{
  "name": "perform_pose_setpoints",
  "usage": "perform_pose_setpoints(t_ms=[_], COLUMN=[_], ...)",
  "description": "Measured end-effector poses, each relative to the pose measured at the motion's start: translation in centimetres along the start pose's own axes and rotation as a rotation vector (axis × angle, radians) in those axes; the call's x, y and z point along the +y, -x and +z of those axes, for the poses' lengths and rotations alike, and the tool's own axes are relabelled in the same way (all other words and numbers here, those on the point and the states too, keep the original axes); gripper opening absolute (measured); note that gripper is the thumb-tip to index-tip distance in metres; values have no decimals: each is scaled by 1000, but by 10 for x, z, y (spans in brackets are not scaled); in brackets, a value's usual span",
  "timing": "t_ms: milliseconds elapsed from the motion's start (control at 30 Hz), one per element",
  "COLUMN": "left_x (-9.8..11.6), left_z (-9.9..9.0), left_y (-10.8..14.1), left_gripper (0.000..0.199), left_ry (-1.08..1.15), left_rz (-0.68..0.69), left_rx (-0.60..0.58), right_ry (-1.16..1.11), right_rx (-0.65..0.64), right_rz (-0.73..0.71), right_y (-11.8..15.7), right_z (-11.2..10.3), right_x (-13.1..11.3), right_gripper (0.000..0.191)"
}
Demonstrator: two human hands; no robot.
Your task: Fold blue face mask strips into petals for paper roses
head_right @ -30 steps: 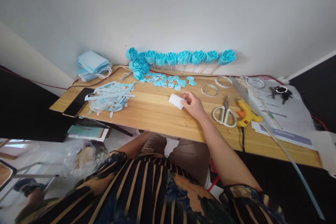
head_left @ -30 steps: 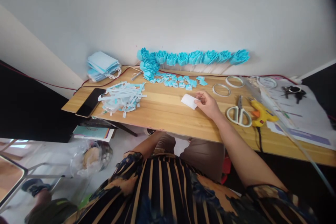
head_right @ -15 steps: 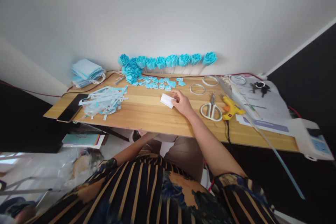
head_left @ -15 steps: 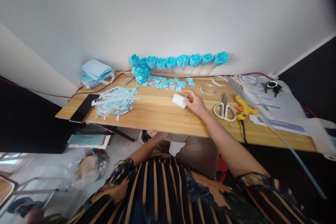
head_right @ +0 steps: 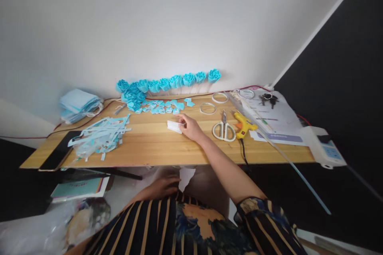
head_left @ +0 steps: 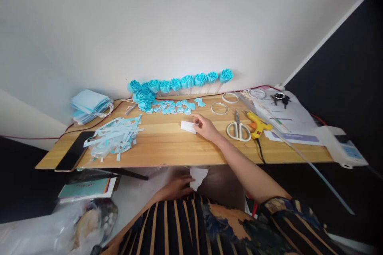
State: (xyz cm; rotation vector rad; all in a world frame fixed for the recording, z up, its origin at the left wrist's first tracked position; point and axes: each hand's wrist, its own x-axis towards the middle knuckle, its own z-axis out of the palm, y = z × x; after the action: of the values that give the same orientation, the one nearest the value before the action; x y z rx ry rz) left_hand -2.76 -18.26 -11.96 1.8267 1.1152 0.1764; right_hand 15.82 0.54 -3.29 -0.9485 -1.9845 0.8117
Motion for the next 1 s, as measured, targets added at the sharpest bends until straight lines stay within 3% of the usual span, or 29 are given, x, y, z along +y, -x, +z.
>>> perform_pose_setpoints(t_ms=[100, 233, 300, 367, 467, 533, 633, 767, 867, 1000], left_x=[19, 63, 83, 94, 94, 85, 74, 76, 82, 79], left_z=[-14, -54, -78, -102, -133, -150, -166, -176, -183, -193], left_y=[23, 50, 55, 49, 18, -12, -54, -92, -107, -113], left_gripper=[51, 39, 36, 34, 45, 62, 71, 55, 39, 32], left_ry=[305, 529, 555, 536, 537, 569, 734, 981, 1045, 1054], left_rz=[103, 133, 113, 104, 112, 163, 143, 54, -9, 27], left_rx=[-100, -38, 111, 343, 684, 762, 652, 458, 479, 605], right_ry=[-3, -22, -45, -91, -193, -241, -241, -206, -207, -190], right_rx=[-5, -5, 3, 20, 51, 57, 38, 18, 6, 37], right_rz=[-9, -6, 7, 39, 81, 84, 88, 54, 32, -6], right_y=[1, 2, 2, 2, -1, -4, -12, -29, -45, -57], right_z=[0, 2, 2, 1, -4, -10, -18, -27, -36, -50], right_x=[-3, -5, -7, -9, -12, -12, -14, -16, -16, -13], right_gripper=[47, 47, 46, 46, 46, 47, 48, 48, 48, 43])
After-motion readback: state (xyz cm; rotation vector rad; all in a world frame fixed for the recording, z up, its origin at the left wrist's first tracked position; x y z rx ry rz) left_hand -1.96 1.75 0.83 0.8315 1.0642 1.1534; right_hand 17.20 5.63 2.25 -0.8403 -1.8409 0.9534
